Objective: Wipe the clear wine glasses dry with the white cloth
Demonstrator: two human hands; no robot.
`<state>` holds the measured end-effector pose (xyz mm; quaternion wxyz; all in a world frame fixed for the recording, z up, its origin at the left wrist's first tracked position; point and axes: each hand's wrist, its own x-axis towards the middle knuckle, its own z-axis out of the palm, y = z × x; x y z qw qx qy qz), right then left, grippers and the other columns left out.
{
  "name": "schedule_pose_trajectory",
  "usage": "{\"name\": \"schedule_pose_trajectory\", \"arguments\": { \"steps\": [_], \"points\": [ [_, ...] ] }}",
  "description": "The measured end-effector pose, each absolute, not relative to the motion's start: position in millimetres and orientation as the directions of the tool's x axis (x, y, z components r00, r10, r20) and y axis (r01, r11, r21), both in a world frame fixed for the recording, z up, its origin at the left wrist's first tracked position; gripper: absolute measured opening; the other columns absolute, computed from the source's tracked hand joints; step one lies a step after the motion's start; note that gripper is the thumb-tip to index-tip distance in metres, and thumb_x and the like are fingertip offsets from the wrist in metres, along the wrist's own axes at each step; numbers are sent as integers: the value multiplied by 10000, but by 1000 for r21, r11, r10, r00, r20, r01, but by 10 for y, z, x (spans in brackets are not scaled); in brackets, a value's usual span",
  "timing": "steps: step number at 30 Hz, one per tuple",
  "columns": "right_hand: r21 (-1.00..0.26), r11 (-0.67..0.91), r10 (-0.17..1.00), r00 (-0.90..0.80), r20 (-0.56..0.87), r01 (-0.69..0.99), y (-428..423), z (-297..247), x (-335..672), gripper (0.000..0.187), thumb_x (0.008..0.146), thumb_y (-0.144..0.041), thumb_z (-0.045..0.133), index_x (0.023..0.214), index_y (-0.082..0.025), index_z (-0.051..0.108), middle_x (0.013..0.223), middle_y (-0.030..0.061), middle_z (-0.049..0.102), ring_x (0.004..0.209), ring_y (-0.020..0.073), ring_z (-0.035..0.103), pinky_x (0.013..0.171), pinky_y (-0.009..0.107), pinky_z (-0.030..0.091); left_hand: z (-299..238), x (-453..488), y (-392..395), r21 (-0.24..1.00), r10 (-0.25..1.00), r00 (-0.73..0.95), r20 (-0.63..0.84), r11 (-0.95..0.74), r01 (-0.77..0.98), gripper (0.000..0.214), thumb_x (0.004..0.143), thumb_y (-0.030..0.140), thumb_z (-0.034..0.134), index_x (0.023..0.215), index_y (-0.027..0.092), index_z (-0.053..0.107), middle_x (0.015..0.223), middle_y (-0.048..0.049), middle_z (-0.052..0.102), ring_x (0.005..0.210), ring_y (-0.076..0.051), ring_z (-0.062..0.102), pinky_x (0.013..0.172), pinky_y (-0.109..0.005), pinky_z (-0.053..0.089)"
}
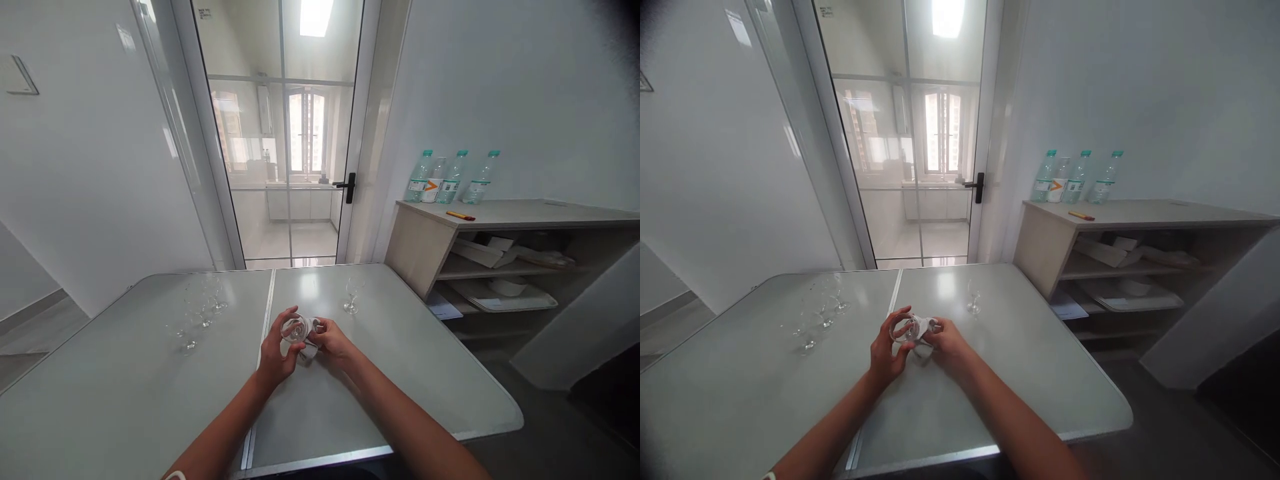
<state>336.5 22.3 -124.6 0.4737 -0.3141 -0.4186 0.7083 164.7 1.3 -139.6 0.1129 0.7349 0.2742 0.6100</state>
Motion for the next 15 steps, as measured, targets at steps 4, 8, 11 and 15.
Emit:
{"name": "schedule_pose_trajectory", "arguments": {
  "steps": [4,8,11,15],
  "points": [
    [-933,-66,977,-214,12,-354,274,-1323,3367,326,539,-236,894,719,-164,631,620,-28,586,581,121,487,555,244,351,-1414,1664,3,502,539,136,831,-833,235,675,950,361,649,1543,230,352,1463,-194,540,1342,-334,563,983,-517,611],
    [-935,43,983,-151,102,-351,291,-1289,3374,306,613,-231,828,888,-184,703,726,-10,655,650,145,532,595,249,387,-1432,1676,10,533,549,157,821,-835,136,641,955,342,646,1525,235,371,1468,-201,533,1378,-335,531,1019,-532,580],
    [-903,-61,946,-312,83,-425,280,-1237,3376,327,614,-204,770,938,-176,733,812,21,691,698,161,565,633,260,406,-1443,1666,17,550,559,175,811,-829,101,625,962,335,634,1522,235,374,1468,-205,524,1379,-333,528,1027,-535,571],
    [-929,-116,925,-380,28,-352,289,-1274,3391,226,557,-167,726,782,-148,710,696,12,640,616,139,511,599,260,373,-1417,1652,2,522,543,232,807,-840,149,650,956,317,634,1540,236,359,1461,-204,529,1371,-332,533,1040,-526,564]
  ]
}}
